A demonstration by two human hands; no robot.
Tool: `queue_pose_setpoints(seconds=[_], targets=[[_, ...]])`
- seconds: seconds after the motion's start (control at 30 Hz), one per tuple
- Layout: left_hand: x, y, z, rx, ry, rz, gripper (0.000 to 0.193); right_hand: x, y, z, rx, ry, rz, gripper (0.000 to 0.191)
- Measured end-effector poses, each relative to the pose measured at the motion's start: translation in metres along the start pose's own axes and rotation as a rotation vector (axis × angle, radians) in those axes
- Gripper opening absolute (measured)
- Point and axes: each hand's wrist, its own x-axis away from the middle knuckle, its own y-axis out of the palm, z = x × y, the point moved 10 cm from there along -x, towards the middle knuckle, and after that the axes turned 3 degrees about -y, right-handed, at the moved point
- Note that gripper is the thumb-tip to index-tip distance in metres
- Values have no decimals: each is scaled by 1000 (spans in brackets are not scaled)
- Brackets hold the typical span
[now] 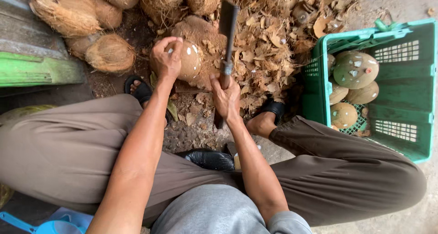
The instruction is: The person sits on the ground and uses a machete to trim the fibrous husk off coconuts one at a time, rotating each coconut to cut around it, then places the trimmed coconuts into a green plastic basket beside them.
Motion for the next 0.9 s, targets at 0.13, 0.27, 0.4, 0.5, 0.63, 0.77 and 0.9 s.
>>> queue_pose_setpoints(seconds=[0.13, 0.27, 0.4, 0.5, 0.63, 0.77, 0.9], targets=[[-2, 4, 1, -7, -24, -30, 34, 0, 18, 3, -114, 4, -138, 33], [-4, 3, 1, 6, -15, -20, 33, 7, 25, 28, 264, 192, -280, 35], [1, 0, -3, -12, -18, 27, 31, 4, 11, 6, 89, 26, -128, 36], [5, -2, -12, 27, -101, 81, 31, 7, 5, -5, -18, -71, -10, 40], [9, 1, -22, 114, -255, 56, 27, 22, 40, 32, 79, 285, -289, 31], [13, -9, -2, 235, -30, 156, 26, 19, 29, 25, 146, 238, -228, 28], [25, -3, -31, 133, -293, 206, 24, 10, 7, -7, 52, 1, -49, 35]])
